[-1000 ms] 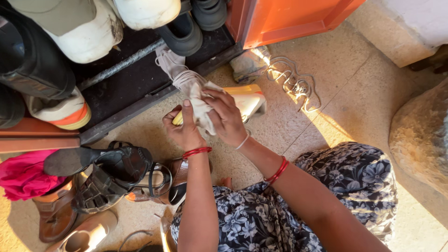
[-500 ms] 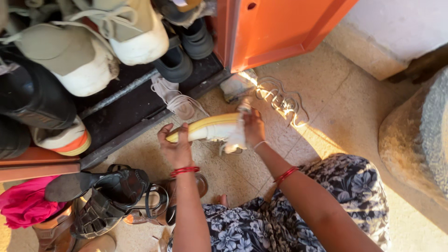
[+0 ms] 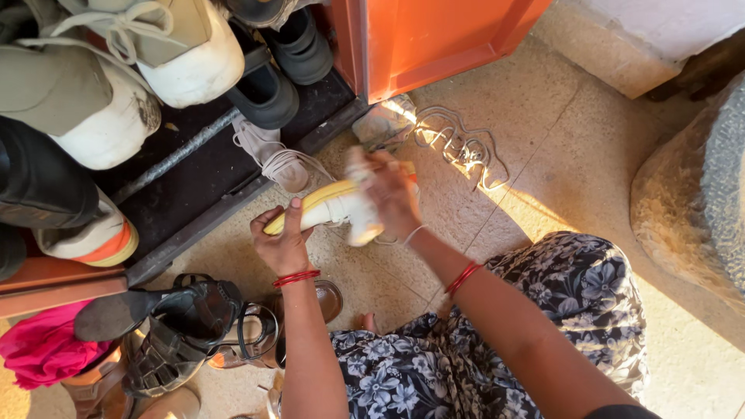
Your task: The person sits on the floor and wipes several shoes with a white cloth, including a white sneaker with orange and yellow accents and a black shoe. The person picks up each shoe, wipes it thoroughly, and places it back on the floor or into the shoe rack.
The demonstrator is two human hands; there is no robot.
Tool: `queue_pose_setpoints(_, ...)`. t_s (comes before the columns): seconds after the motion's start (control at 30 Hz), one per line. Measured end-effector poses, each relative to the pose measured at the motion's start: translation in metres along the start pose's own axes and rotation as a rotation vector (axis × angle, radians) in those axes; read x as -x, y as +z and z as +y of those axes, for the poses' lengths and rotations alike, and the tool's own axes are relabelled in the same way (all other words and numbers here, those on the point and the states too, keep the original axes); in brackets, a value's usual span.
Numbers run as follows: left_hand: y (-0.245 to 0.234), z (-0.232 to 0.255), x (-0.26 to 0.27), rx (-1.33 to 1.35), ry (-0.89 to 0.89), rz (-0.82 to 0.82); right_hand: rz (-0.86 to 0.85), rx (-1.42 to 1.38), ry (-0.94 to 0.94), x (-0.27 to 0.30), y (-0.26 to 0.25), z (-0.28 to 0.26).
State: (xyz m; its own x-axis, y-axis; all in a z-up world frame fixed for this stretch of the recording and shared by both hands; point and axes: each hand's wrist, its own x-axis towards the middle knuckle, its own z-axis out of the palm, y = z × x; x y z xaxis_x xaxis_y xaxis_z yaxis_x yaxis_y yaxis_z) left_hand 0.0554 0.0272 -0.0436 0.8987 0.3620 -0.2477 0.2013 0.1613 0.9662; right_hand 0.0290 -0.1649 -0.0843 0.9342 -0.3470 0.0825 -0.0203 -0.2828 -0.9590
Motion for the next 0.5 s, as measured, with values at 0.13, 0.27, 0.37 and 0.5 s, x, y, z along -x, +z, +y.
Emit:
queue_pose_setpoints(0.13, 0.006, -0.002, 0.006, 0.112, 0.055, -0.096, -0.037, 0.192, 0.61, -0.022, -0.047, 0.081)
queue_pose_setpoints(0.27, 0.014, -0.006, 0.011, 0.094, 0.083, -0.091, 0.031, 0.125, 0.666, -0.03, -0.065, 0.131)
queue_pose_setpoints(0.37, 0.014, -0.012, 0.012, 0.097, 0.099, -0.104, 0.05, 0.337, 0.22, -0.029, -0.041, 0.126)
queue_pose_setpoints(0.5, 0.015, -0.017, 0.008, 0.08, 0.113, -0.107, 0.081, 0.42, 0.089, -0.001, -0.001, 0.043)
